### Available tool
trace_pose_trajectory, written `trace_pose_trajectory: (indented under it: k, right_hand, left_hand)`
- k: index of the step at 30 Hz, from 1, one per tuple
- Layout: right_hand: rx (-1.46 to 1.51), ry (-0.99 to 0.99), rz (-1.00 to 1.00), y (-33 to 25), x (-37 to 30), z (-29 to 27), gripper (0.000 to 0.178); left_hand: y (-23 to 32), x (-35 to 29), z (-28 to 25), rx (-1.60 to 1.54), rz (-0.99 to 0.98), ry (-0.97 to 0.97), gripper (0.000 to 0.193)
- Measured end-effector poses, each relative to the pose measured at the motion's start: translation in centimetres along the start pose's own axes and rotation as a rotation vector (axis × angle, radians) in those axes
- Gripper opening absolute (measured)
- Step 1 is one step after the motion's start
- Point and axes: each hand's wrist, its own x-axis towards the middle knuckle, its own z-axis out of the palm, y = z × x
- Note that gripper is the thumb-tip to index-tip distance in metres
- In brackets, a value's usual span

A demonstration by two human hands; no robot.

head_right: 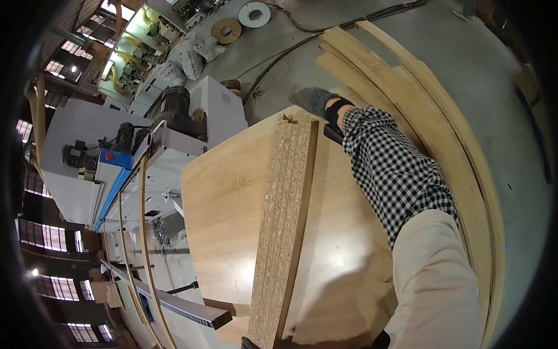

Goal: The person picks up long, thin wooden planks from a workbench and stacks them onto a blue pallet. The person handles the planks one by one, aligning them carefully to form a neat pile. The task involves repetitive lifting and placing of the wood pieces.

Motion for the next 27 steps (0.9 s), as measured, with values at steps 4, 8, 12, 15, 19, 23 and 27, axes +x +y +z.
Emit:
trace_pose_trajectory:
  k: [4, 8, 12, 15, 19, 23, 27]
  right_hand:
    - [0.485, -0.111, -0.091, -1.2, 1.6, 1.8, 0.039]
    - [0.521, -0.183, -0.183, -1.3, 2.4, 2.9, 0.038]
    - [0.351, -0.122, -0.301, 0.7, 2.9, 4.4, 0.038]
    - [0.481, -0.206, -0.233, -3.8, 2.7, 2.7, 0.037]
    - [0.752, -0.272, -0.081, -1.7, 1.9, 1.8, 0.035]
    - [0.827, -0.111, -0.082, -0.9, 1.0, 1.9, 0.034]
    - [0.730, -0.128, 0.046, -3.6, 0.2, 1.5, 0.038]
  left_hand:
    - [-0.4, -0.8, 1.5, 0.053, -0.008, 0.044, 0.116]
    - [-0.9, -0.9, 2.5, 0.056, 0.026, 0.124, 0.120]
    - [-1.5, 0.1, 2.9, 0.077, 0.100, 0.192, 0.125]
    - [-1.4, -1.8, 4.3, 0.068, 0.033, 0.181, 0.125]
    - [-0.3, -0.2, 2.8, 0.067, -0.047, 0.134, 0.123]
    - [0.3, -0.2, 1.8, 0.116, -0.069, 0.113, 0.121]
    - [0.5, -1.0, 2.0, 0.055, -0.052, 0.181, 0.117]
